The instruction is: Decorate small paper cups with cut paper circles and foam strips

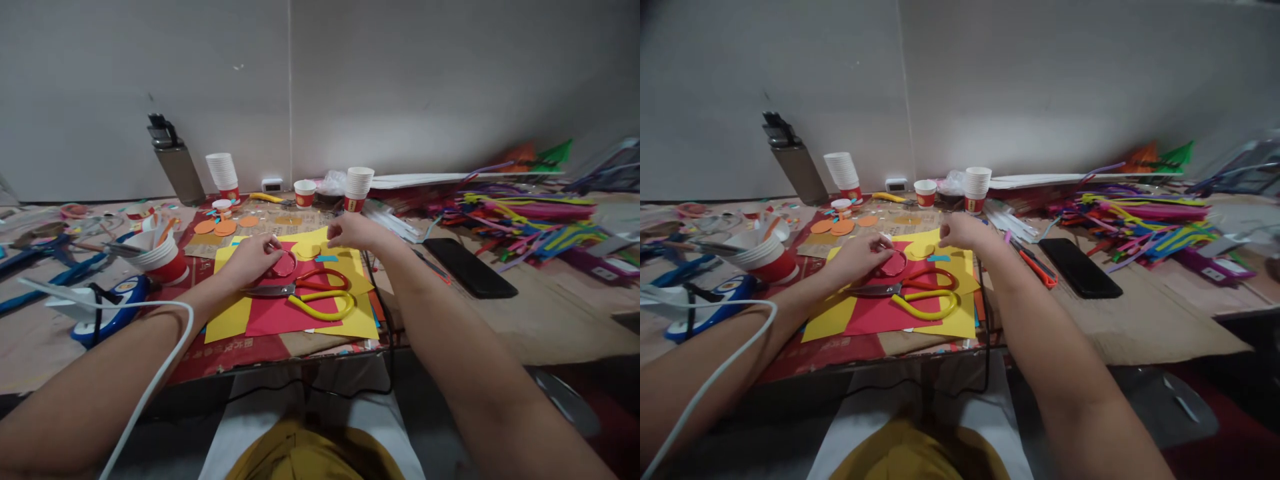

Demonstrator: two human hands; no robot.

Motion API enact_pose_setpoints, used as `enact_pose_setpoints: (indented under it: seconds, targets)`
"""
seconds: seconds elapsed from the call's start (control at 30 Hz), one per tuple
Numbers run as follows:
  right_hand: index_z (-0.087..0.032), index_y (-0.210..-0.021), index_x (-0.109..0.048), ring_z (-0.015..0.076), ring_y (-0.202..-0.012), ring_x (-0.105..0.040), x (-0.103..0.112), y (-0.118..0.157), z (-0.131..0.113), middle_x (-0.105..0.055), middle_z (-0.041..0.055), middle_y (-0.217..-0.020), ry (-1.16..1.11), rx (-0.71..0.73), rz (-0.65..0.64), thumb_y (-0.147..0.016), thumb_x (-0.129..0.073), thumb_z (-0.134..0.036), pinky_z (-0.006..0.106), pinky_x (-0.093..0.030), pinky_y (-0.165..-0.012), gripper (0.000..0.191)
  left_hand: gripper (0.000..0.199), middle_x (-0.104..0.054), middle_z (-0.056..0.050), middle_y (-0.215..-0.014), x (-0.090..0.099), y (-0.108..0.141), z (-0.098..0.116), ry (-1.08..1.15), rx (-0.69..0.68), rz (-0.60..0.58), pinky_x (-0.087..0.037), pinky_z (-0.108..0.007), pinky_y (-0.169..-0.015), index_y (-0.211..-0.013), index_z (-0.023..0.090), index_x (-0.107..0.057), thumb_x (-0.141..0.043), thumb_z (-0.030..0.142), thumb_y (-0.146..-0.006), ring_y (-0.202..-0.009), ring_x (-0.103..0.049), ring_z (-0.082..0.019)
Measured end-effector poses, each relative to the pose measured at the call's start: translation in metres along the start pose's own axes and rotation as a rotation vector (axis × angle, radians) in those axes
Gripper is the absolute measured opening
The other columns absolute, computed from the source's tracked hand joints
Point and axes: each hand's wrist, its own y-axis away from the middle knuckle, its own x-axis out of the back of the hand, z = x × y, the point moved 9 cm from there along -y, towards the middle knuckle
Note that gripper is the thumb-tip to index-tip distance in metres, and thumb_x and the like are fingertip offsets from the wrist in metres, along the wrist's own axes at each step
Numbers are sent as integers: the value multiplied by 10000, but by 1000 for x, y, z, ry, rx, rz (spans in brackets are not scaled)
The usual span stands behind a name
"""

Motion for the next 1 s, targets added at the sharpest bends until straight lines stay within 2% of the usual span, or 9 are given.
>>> enact_pose_setpoints:
  seconds: [0.1, 0.2, 0.33, 0.43, 0.6, 0.7, 0.83, 0.9, 1.0]
  targets:
    - [-171, -889, -712, 155, -766, -638, -15, 7, -7, -726, 35, -885, 68, 19, -159, -691, -758, -219, 227, -412, -598, 209, 187, -704, -30, -805, 6, -1, 7, -143, -93, 71, -476, -248, -631, -895, 202, -654, -586, 351, -806, -683, -657, -157]
    - [-153, -885, -714, 169, -785, -639, -23, 12, -19, -724, 56, -899, 137, 16, -242, -704, -730, -162, 239, -405, -598, 181, 195, -701, -39, -808, 7, 0, 11, -223, -139, 94, -458, -261, -685, -887, 195, -668, -578, 350, -812, -736, -633, -168]
    - [-139, -820, -711, 169, -706, -621, -24, 18, -30, -711, 61, -800, 166, 5, -277, -725, -665, -108, 256, -379, -567, 109, 215, -699, -40, -808, 7, 1, 12, -236, -135, 90, -440, -270, -686, -898, 192, -672, -568, 362, -820, -709, -609, -164]
    - [-140, -813, -695, 165, -707, -600, -24, 18, -29, -702, 61, -815, 172, 21, -280, -715, -659, -104, 255, -360, -550, 110, 227, -700, -48, -808, 9, 0, 13, -244, -139, 109, -434, -281, -685, -840, 191, -680, -565, 387, -826, -708, -601, -169]
    - [-165, -769, -661, 139, -675, -564, -19, 11, -25, -666, 23, -757, 38, 128, -218, -686, -678, -135, 242, -342, -545, 90, 222, -695, -53, -828, 23, 4, 25, -169, -213, 265, -438, -273, -704, -806, 179, -687, -595, 380, -825, -726, -577, -158]
    - [-171, -826, -656, 125, -667, -553, -8, 10, -30, -654, 6, -745, -131, 211, -126, -702, -677, -183, 233, -354, -573, 126, 235, -703, -43, -837, 17, 6, 33, -59, -249, 207, -440, -262, -690, -871, 177, -705, -600, 383, -831, -713, -579, -143]
    - [-169, -892, -664, 123, -694, -562, -8, 14, -50, -664, 2, -764, -305, 331, -139, -742, -634, -227, 232, -384, -626, 164, 313, -718, -42, -906, 3, 8, 40, 39, -261, 100, -442, -261, -694, -1030, 183, -696, -611, 403, -824, -752, -604, -146]
    - [-164, -902, -672, 125, -709, -563, -10, 17, -59, -670, 5, -779, -353, 368, -155, -754, -616, -247, 237, -389, -641, 178, 293, -715, -36, -874, -1, 9, 42, 68, -250, 74, -437, -258, -691, -987, 177, -700, -617, 399, -816, -750, -604, -145]
    - [-156, -883, -675, 120, -694, -552, -10, 18, -65, -665, 5, -769, -364, 366, -146, -765, -596, -256, 238, -381, -632, 174, 218, -681, -14, -749, -2, 9, 39, 78, -208, 66, -410, -252, -644, -790, 167, -683, -631, 379, -796, -672, -564, -127]
